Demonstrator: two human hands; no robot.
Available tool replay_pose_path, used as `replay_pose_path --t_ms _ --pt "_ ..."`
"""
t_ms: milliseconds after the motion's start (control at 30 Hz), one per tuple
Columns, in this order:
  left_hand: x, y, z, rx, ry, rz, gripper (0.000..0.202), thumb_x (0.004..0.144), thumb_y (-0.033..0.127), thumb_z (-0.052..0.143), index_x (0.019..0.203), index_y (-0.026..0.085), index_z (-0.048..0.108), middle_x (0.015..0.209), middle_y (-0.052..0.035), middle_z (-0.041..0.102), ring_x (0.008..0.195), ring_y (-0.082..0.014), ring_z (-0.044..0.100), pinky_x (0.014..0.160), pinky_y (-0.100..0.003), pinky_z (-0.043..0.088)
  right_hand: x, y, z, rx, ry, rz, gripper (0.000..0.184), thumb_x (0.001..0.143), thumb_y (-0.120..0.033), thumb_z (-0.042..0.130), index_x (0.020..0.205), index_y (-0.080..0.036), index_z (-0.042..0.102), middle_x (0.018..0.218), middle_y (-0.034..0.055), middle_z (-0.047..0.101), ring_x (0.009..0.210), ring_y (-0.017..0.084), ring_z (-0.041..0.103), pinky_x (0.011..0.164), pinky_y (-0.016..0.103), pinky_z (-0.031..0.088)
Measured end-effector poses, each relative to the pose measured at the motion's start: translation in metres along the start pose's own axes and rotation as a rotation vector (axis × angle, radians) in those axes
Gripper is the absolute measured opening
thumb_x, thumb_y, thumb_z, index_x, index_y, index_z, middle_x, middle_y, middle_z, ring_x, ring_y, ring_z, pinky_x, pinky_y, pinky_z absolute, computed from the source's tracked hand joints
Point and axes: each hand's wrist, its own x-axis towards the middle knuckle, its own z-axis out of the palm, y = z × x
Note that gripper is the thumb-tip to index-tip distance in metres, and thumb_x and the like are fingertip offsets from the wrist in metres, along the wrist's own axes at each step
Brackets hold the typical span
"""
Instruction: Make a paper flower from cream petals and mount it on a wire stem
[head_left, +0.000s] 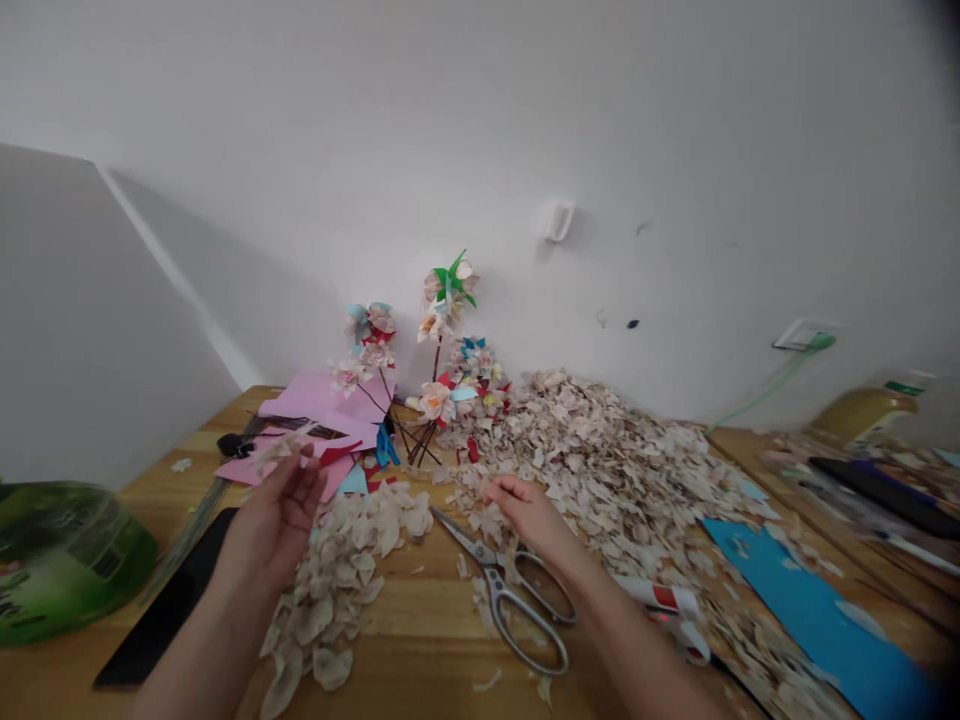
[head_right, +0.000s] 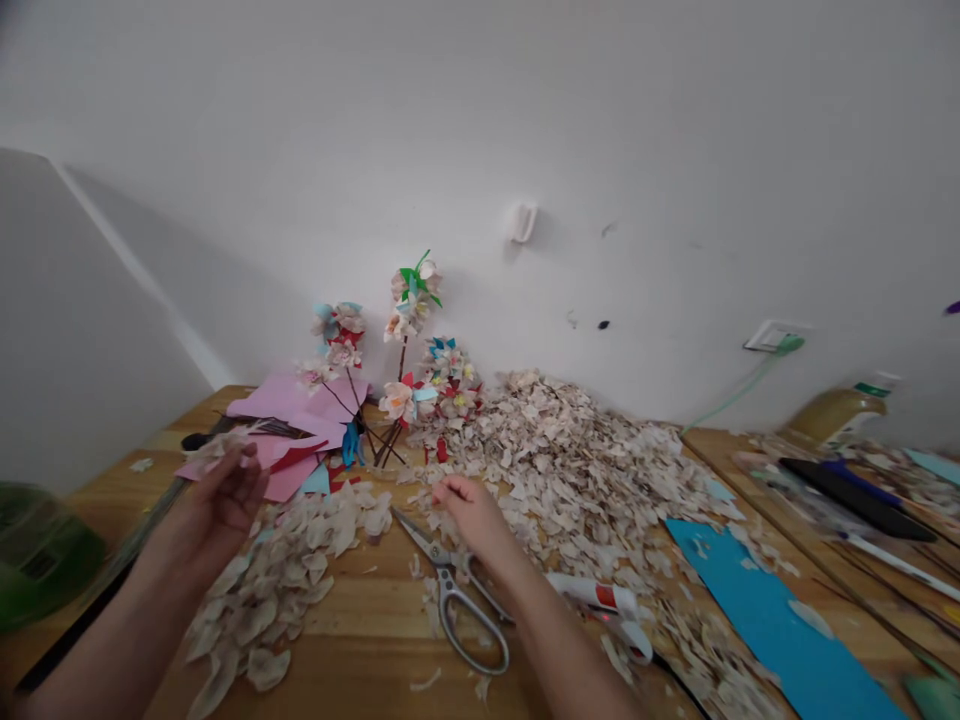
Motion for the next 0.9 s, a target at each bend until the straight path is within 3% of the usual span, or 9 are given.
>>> replay_pose_path --t_ms 100,233,367,600,700,800,833,900 --pt "0.001 0.004 -0.002 0.0 0.014 0.052 0.034 0.088 0.002 0.04 0.069 0.015 0.064 0.06 0.0048 0.07 0.043 -0.0036 0.062 0.051 -0.013 0.057 0.007 -0.005 -0.016 -0.231 0.017 0.038 0.022 0.091 -0.034 0.051 0.091 -0.015 0.061 0.088 0.0014 0.064 0.075 0.015 0.062 0.068 0.033 0.051" --pt "-0.006 -0.02 -0.001 0.046 -0.012 0.038 0.028 0.084 0.002 0.047 0.067 0.014 0.064 0.057 0.0031 0.067 0.042 -0.0056 0.06 0.048 -0.015 0.057 0.015 -0.026 -0.029 -0.55 -0.073 0.044 0.021 0.091 -0.033 0.051 0.098 -0.017 0.061 0.103 0.0047 0.063 0.091 0.019 0.061 0.081 0.041 0.048" --pt "-0.014 -0.041 0.001 0.09 -0.051 -0.004 0.023 0.077 -0.002 0.052 0.062 0.013 0.062 0.068 -0.0003 0.071 0.042 -0.0054 0.058 0.045 -0.015 0.056 0.029 -0.046 -0.034 -0.791 -0.194 0.068 0.021 0.089 -0.031 0.055 0.105 -0.018 0.059 0.111 0.0057 0.061 0.095 0.02 0.06 0.082 0.042 0.049" --pt "-0.013 -0.049 -0.001 0.123 -0.04 -0.059 0.018 0.072 -0.001 0.058 0.063 0.013 0.061 0.055 0.0035 0.063 0.04 -0.0055 0.055 0.041 -0.013 0.052 0.059 -0.054 -0.048 -0.961 -0.032 0.086 0.027 0.089 -0.031 0.054 0.112 -0.017 0.056 0.116 0.0075 0.058 0.097 0.022 0.059 0.082 0.043 0.049" --pt "-0.01 -0.053 -0.004 0.133 -0.038 -0.09 0.016 0.071 -0.001 0.06 0.064 0.013 0.062 0.058 0.0036 0.064 0.04 -0.0044 0.055 0.041 -0.013 0.052 0.053 -0.052 -0.048 -0.942 -0.01 0.003 0.036 0.088 -0.026 0.056 0.122 -0.018 0.05 0.125 0.0104 0.053 0.107 0.025 0.055 0.088 0.045 0.044" --pt "-0.011 -0.059 -0.007 0.15 -0.047 -0.132 0.013 0.069 0.0 0.064 0.066 0.013 0.063 0.06 0.0031 0.065 0.042 -0.0048 0.057 0.041 -0.012 0.051 0.032 -0.052 -0.044 -0.9 0.015 -0.093 0.067 0.08 -0.014 0.06 0.139 -0.019 0.029 0.143 0.0159 0.032 0.129 0.03 0.033 0.099 0.041 0.032" --pt "-0.011 -0.061 -0.007 0.156 -0.047 -0.145 0.013 0.07 0.001 0.065 0.068 0.013 0.064 0.061 0.0027 0.065 0.045 -0.0057 0.059 0.042 -0.012 0.051 0.022 -0.052 -0.042 -0.881 0.027 -0.111 0.069 0.08 -0.015 0.058 0.141 -0.019 0.024 0.145 0.0155 0.029 0.131 0.028 0.029 0.1 0.038 0.03" --pt "-0.013 -0.064 -0.008 0.167 -0.039 -0.168 0.013 0.071 0.002 0.065 0.069 0.014 0.064 0.064 0.0016 0.067 0.051 -0.0079 0.063 0.044 -0.013 0.052 0.001 -0.047 -0.038 -0.843 0.024 -0.116 0.053 0.086 -0.017 0.047 0.136 -0.019 0.032 0.136 0.0126 0.043 0.125 0.024 0.038 0.098 0.035 0.032"
